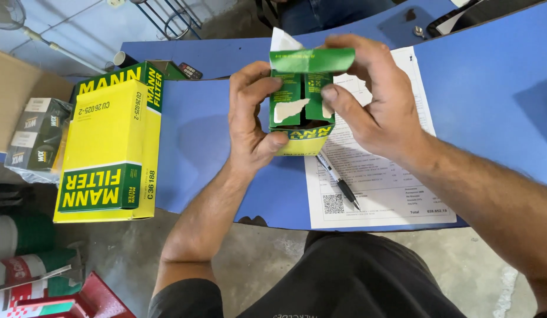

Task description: Unboxing oil filters to inspect them and labeling the boxes with a marker at a service counter.

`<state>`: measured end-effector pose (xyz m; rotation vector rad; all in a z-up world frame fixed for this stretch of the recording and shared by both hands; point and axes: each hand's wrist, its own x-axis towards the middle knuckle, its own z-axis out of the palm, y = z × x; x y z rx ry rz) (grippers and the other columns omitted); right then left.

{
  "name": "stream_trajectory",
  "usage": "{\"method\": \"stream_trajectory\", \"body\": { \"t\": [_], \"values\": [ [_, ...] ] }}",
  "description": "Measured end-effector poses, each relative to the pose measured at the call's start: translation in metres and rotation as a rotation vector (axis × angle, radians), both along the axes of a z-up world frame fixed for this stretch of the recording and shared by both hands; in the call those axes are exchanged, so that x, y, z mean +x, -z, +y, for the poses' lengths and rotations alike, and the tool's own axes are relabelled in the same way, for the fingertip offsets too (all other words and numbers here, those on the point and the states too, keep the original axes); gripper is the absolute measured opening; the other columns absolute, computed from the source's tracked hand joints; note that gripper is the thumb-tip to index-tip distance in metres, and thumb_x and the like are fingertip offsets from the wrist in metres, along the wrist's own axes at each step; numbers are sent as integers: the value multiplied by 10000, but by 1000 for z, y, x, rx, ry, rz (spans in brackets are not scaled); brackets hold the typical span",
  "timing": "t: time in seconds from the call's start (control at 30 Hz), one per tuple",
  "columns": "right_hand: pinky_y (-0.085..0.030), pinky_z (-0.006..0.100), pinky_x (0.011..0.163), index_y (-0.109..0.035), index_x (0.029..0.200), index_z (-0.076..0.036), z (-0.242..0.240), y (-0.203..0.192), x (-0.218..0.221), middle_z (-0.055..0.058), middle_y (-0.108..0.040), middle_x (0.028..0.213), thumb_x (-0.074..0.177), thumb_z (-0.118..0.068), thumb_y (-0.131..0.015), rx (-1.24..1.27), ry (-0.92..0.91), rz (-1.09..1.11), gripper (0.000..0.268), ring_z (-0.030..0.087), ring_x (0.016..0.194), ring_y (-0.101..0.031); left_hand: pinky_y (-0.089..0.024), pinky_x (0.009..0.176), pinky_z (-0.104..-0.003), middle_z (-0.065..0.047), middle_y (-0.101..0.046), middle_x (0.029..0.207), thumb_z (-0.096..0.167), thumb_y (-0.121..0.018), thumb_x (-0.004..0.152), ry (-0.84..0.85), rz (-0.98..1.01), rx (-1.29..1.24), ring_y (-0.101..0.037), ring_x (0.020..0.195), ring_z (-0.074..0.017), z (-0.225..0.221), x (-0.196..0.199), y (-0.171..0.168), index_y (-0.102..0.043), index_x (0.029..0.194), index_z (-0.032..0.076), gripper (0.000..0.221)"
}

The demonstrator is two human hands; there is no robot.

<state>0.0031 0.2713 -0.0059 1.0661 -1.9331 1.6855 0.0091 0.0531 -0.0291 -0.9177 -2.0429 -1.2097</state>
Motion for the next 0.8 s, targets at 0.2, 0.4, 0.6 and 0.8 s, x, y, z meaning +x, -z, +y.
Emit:
{"method": "stream_trajectory", "body": {
  "t": [0.2, 0.4, 0.6, 0.8],
  "values": [
    [-558, 516, 990, -547, 1078, 48, -4, -1, -4, 275, -584, 1170, 992, -83, -631, 0, -56, 350, 178, 428, 1141, -623, -524, 1086, -420, -132, -484, 1389, 647, -526, 934, -77, 9, 5, -498, 1305, -267, 1, 1, -3, -527, 1273, 61, 677],
    [-527, 511, 986, -619, 1062, 47, -5, -1, -5, 235, -610, 1162, 994, -19, -601, 51, -49, 382, 97, 434, 1127, -632, -554, 1029, -407, -162, -455, 1352, 416, -631, 1002, 189, -40, 207, -535, 1294, -309, 4, -3, 3, -373, 1327, 153, 492],
    [-504, 495, 956, -645, 1026, 24, -5, -3, -8, 211, -610, 1151, 984, -128, -655, 157, -48, 446, 158, 423, 1117, -612, -484, 1083, -585, -165, -522, 1188, 252, -485, 1070, 118, 176, 110, -519, 1242, -435, 9, -2, -11, -506, 1058, 75, 179],
    [-524, 506, 1003, -638, 980, -35, -10, -1, -9, 153, -589, 1203, 970, -169, -758, 147, -54, 491, 180, 389, 1162, -567, -502, 1035, -575, -232, -635, 1016, 215, -578, 997, 80, 194, 0, -597, 1097, -460, 5, 5, -21, -587, 876, 18, 231]
  ]
}}
